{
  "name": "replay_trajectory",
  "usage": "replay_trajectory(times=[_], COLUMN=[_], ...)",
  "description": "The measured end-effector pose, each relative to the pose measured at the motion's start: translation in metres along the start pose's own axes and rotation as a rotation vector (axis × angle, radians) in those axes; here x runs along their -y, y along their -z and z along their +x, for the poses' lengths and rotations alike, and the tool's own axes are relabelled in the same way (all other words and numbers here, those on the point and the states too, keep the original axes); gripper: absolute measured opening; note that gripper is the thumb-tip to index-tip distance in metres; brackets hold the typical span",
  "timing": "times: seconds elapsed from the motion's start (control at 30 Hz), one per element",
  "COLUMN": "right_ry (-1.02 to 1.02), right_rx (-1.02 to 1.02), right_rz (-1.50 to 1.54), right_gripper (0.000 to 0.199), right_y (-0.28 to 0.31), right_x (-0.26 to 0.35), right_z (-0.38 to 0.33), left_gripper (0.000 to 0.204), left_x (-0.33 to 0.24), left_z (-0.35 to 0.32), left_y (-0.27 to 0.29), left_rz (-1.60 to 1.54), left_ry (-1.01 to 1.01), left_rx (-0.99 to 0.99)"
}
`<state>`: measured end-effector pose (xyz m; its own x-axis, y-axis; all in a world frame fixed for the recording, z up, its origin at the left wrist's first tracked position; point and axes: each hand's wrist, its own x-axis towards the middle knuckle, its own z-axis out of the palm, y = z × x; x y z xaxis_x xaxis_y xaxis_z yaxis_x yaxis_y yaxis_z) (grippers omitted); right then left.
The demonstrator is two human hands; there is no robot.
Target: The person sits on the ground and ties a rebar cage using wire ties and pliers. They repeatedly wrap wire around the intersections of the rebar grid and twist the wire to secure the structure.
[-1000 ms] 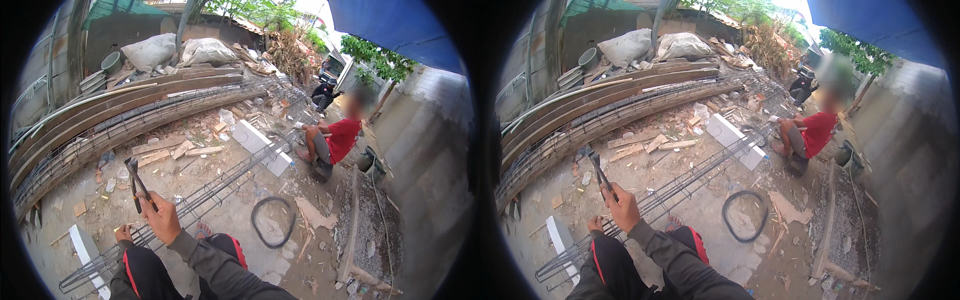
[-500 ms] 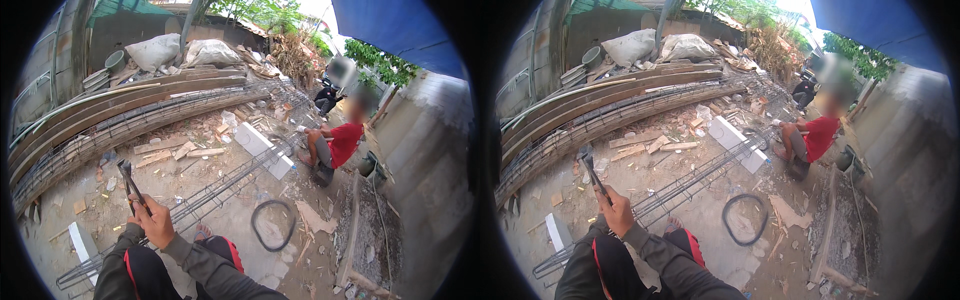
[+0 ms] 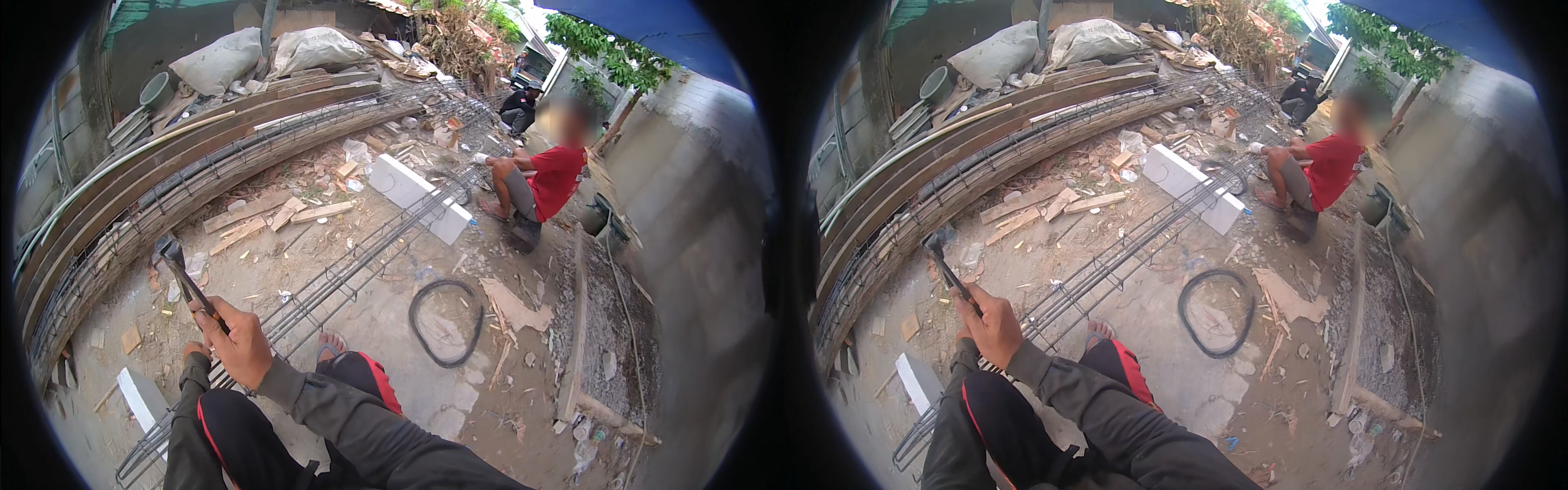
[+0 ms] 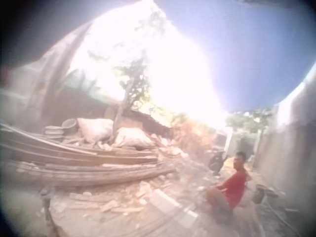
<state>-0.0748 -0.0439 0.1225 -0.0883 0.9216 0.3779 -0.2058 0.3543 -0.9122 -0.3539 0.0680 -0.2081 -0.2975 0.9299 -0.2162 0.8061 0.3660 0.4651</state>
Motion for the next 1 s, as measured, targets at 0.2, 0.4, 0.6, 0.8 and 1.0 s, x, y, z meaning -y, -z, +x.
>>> replay_trajectory(times=[0.2, 0.4, 0.6, 0.8, 1.0], right_ry=[0.035, -0.016, 0.198, 0.372, 0.449], right_rx=[-0.070, -0.022, -0.133, -0.263, -0.385], right_rz=[-0.016, -0.082, -0.132, -0.174, -0.199], right_gripper=[0.033, 0.034, 0.030, 0.026, 0.020], right_y=[0.003, 0.016, 0.023, 0.022, 0.038], right_x=[-0.009, 0.001, 0.008, -0.001, 0.003], right_z=[0.002, -0.001, 0.000, -0.001, 0.005], left_gripper=[0.023, 0.024, 0.026, 0.031, 0.032], left_x=[-0.075, -0.042, 0.042, 0.008, -0.077], left_z=[-0.013, -0.060, -0.042, -0.002, 0.002], left_y=[-0.021, -0.039, -0.042, -0.030, -0.032], left_rz=[0.229, -0.227, -0.358, 0.033, 0.272], left_ry=[-0.309, -0.540, -0.242, -0.078, -0.274], left_rx=[0.008, -0.264, -0.353, -0.159, -0.051])
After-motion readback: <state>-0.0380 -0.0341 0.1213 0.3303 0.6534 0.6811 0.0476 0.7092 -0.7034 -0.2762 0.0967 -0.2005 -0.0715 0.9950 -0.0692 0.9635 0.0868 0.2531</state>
